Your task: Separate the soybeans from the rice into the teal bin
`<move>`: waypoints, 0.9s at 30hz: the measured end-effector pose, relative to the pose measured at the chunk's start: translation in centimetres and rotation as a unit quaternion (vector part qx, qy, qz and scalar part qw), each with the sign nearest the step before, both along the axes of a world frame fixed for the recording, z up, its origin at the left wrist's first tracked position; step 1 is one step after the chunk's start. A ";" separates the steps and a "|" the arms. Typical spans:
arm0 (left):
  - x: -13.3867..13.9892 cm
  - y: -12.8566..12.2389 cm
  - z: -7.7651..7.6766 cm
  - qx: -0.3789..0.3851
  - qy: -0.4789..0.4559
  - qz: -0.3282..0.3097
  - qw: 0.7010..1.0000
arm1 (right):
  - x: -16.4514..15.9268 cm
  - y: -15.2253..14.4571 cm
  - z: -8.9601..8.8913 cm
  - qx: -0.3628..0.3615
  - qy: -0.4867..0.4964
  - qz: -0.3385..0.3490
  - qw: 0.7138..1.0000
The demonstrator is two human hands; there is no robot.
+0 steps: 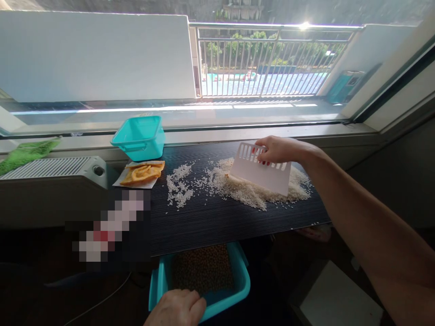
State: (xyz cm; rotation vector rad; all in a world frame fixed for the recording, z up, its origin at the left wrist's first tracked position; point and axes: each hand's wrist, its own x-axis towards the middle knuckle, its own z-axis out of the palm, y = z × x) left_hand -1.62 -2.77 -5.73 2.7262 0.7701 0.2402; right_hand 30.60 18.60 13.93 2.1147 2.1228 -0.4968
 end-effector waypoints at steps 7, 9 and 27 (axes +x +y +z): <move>-0.1 -0.3 -0.3 0.004 0.013 -0.004 1.000 | -0.9 0.2 -0.1 -0.020 0.038 0.006 0.999; -0.1 -0.3 -0.2 0.004 0.020 -0.003 1.000 | -0.8 0.3 -0.1 -0.016 0.038 0.016 0.999; 0.3 0.0 0.1 0.041 -0.038 0.013 0.998 | 2.6 1.0 -0.4 0.042 -0.006 -0.014 0.999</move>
